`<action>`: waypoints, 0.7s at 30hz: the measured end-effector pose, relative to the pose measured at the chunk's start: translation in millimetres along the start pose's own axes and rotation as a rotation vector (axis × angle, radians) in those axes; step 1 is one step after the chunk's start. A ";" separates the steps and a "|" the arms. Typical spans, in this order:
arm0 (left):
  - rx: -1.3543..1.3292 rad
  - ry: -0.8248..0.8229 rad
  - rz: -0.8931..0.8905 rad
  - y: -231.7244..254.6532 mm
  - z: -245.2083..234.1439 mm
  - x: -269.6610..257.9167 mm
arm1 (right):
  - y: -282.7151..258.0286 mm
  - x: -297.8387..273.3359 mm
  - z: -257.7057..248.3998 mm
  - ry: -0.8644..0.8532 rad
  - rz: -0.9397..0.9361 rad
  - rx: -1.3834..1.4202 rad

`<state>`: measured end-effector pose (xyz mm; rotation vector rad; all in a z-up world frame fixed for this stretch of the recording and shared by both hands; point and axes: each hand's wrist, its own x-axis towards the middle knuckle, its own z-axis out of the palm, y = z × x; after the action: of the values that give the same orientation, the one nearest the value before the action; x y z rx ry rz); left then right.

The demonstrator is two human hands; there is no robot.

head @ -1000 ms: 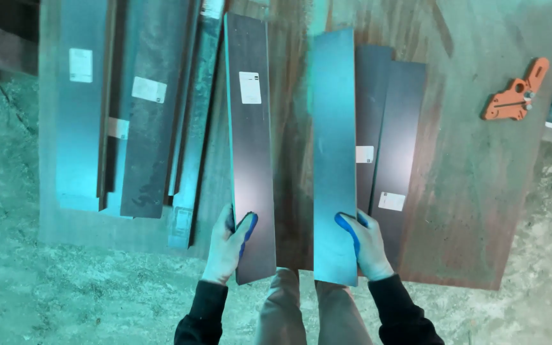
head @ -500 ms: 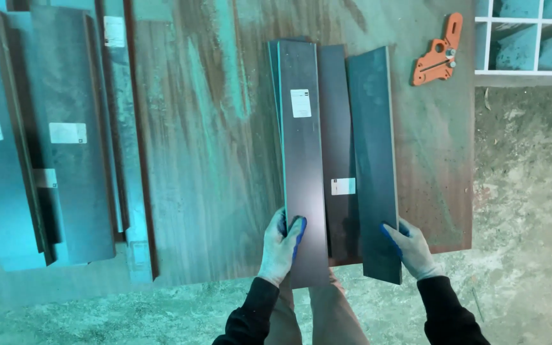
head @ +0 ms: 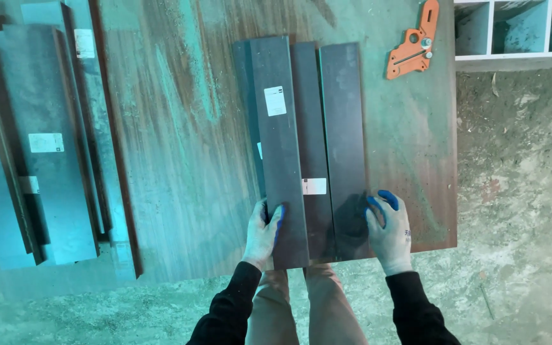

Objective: The person picks up dark rectangular wooden planks from a workbench and feeds them into a green industrial machine. They then retrieve the processed planks from the machine's output roller and return them to the workbench, repeating this cycle.

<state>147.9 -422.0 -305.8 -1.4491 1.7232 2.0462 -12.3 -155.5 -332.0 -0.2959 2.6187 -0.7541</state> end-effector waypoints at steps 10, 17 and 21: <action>-0.043 0.040 -0.126 44.1 53.4 -43.2 | -82.5 11.1 9.5 -0.321 0.260 0.773; 0.741 -0.705 0.103 150.8 12.0 -87.5 | -25.9 29.7 -123.7 0.102 0.137 1.601; 0.942 -0.566 0.451 258.2 -7.8 -84.4 | -0.2 -60.0 -236.7 0.447 0.194 1.757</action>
<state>42.0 -480.2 -62.3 -0.1972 2.3146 1.1998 -60.0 -27.8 -129.3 0.6654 1.2696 -2.6974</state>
